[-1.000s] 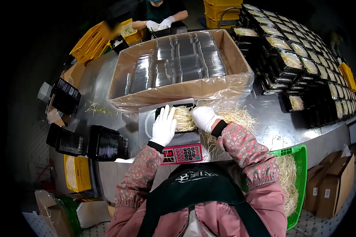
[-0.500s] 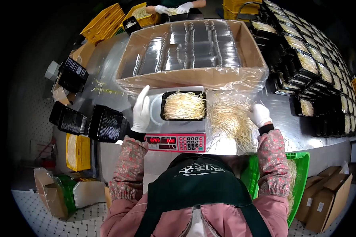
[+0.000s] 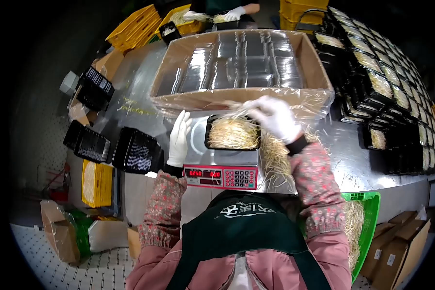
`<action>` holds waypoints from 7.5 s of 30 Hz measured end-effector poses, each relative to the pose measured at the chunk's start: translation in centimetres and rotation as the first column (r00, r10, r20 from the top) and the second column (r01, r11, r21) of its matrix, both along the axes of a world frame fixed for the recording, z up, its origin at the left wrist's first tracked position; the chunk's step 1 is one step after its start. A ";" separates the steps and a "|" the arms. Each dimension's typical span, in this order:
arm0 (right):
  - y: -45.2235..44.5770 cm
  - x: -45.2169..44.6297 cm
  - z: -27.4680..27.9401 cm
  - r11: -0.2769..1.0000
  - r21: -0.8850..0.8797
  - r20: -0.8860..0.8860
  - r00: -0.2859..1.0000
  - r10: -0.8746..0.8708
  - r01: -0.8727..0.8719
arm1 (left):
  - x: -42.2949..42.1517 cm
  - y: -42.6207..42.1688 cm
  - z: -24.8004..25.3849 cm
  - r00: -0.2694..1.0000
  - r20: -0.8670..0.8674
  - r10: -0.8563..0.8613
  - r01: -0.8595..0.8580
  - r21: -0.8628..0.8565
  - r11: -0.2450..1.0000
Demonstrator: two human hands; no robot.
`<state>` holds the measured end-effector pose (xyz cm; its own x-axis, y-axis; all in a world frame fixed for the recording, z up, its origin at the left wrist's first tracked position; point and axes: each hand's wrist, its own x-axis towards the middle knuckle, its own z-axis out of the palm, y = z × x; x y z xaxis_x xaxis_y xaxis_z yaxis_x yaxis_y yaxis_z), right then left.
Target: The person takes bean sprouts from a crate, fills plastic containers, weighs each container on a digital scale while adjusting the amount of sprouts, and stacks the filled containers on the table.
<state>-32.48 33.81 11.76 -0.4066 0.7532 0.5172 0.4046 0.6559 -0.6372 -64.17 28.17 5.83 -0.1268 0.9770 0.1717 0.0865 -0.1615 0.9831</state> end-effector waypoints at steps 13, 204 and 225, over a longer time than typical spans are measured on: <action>0.1 -2.4 -7.2 0.990 -0.132 0.415 0.910 0.005 0.055 | 7.1 2.4 -4.6 0.415 -0.909 0.026 0.363 0.192 0.912; -37.8 9.9 -10.0 0.368 -0.717 -0.122 0.413 -0.903 0.592 | 38.1 4.0 -10.0 0.254 -0.812 -0.525 0.967 0.203 0.154; -71.8 34.9 -21.2 -0.627 -0.735 0.476 -0.461 -0.749 0.258 | 50.9 -21.7 -6.0 0.029 0.112 -0.993 0.935 -0.354 -0.013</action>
<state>2.45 -38.02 -9.47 0.8212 -0.2795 -0.4975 -0.5579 -0.5766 -0.5969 -13.23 6.45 -0.21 0.9705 0.1335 -0.2008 0.1987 0.0291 0.9796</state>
